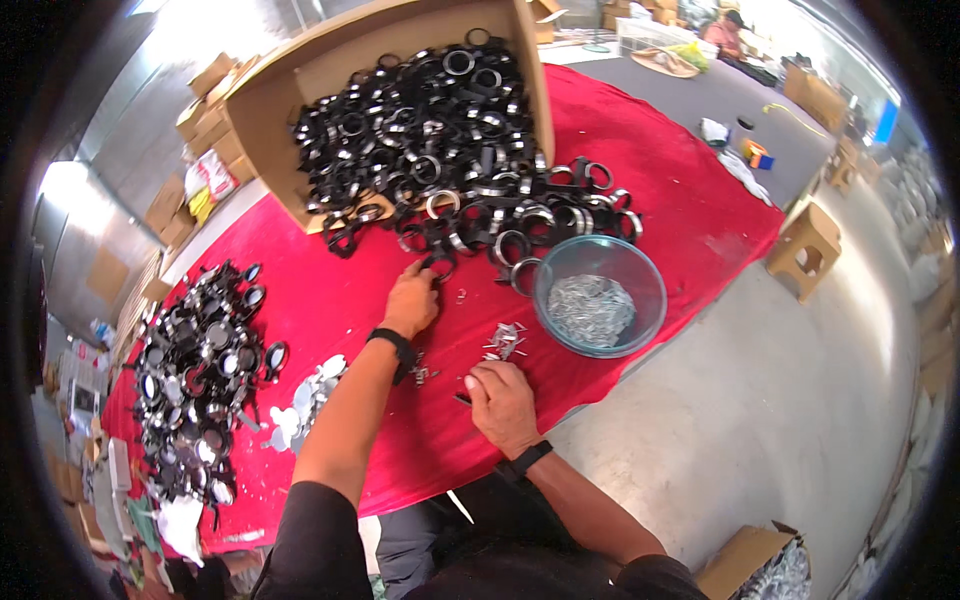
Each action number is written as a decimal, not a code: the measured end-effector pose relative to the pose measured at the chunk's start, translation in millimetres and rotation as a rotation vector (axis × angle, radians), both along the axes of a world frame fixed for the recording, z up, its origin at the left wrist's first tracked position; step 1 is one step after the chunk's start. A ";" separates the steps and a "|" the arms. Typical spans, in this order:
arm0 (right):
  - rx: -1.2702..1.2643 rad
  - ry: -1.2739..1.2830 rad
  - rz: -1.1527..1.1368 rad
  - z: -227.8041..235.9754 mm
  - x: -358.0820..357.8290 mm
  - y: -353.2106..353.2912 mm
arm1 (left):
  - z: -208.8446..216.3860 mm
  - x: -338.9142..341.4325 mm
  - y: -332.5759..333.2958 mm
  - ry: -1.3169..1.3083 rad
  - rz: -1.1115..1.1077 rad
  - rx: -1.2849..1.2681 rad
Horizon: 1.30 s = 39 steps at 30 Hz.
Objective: Assemble small plastic and metal components, including rings and circular bases.
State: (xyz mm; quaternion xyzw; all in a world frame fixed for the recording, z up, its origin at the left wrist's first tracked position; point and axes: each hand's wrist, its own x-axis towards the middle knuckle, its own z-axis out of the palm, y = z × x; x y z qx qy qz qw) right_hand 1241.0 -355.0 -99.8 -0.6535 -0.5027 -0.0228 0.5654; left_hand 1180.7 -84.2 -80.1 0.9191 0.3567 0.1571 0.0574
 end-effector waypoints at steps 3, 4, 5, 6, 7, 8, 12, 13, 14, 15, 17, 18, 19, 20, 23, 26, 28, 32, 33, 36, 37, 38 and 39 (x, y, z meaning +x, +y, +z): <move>-0.004 0.005 -0.021 5.5 -1.3 -3.1 | 16.2 -16.3 3.3 0.079 0.001 -0.116; -0.002 -0.002 -0.012 8.3 1.1 -2.3 | 17.0 -26.8 0.0 0.008 -0.016 -0.082; 0.004 -0.009 -0.014 8.1 1.2 -3.1 | 17.9 -38.0 -3.5 -0.064 -0.027 -0.047; 0.010 -0.018 -0.003 7.7 1.6 -2.0 | 25.4 -51.3 -7.8 -0.073 -0.016 -0.040; 0.024 -0.020 -0.007 4.0 1.6 -2.1 | 34.5 -64.1 -15.3 -0.156 -0.009 -0.042; 0.037 -0.021 -0.008 0.6 1.1 -2.2 | 43.7 -76.9 -22.6 -0.239 0.001 -0.043; 0.064 -0.052 -0.028 4.8 2.9 -9.9 | 78.2 -125.4 -59.8 -0.409 0.251 -0.025; 0.059 -0.118 -0.042 13.7 3.5 -13.5 | 78.0 -140.3 -66.2 -0.567 0.266 -0.225; 0.051 -0.185 -0.063 22.9 4.1 -19.0 | 76.0 -156.7 -73.7 -0.720 0.273 -0.433; 0.065 -0.170 -0.020 35.5 0.5 -22.8 | 81.4 -167.2 -85.9 -0.758 0.250 -0.596; 0.041 -0.059 0.117 64.5 -21.5 -28.7 | 85.5 -193.9 -110.9 -0.785 0.173 -0.913; 0.014 0.045 0.220 75.0 -36.5 -26.5 | 84.1 -212.0 -122.2 -0.775 0.128 -1.054; -0.026 0.050 0.308 74.1 -48.1 -24.4 | 84.9 -221.3 -137.7 -0.774 0.185 -1.097; -0.065 0.057 0.399 68.8 -60.2 -23.5 | 84.4 -230.5 -151.0 -0.770 0.245 -1.137; -0.186 0.039 0.512 49.4 -82.0 -27.4 | 70.3 -250.3 -164.4 -0.834 0.266 -1.259; -0.149 0.066 0.498 46.2 -97.1 -32.3 | 59.0 -263.3 -167.5 -0.830 0.268 -1.265; -0.171 0.049 0.576 45.0 -115.4 -29.2 | 59.6 -289.6 -177.7 -0.833 0.349 -1.222; -0.117 -0.324 0.499 56.8 -107.1 -21.1 | 49.0 -298.4 -162.3 -0.327 0.352 -0.538; -0.106 -0.115 0.395 55.9 -110.3 -16.1 | 47.3 -299.5 -160.9 -0.428 0.359 -0.306; -0.285 0.062 0.361 46.2 -107.3 -1.7 | 52.9 -338.2 -145.7 -0.361 0.575 -0.160; -0.329 0.050 0.360 32.4 -106.0 4.1 | 56.1 -354.7 -142.0 -0.333 0.602 -0.074; -0.373 0.033 0.344 20.8 -105.6 8.8 | 57.1 -370.2 -137.8 -0.306 0.613 0.007; -0.359 0.065 0.346 15.2 -109.4 10.7 | 54.8 -389.3 -134.9 -0.294 0.647 0.019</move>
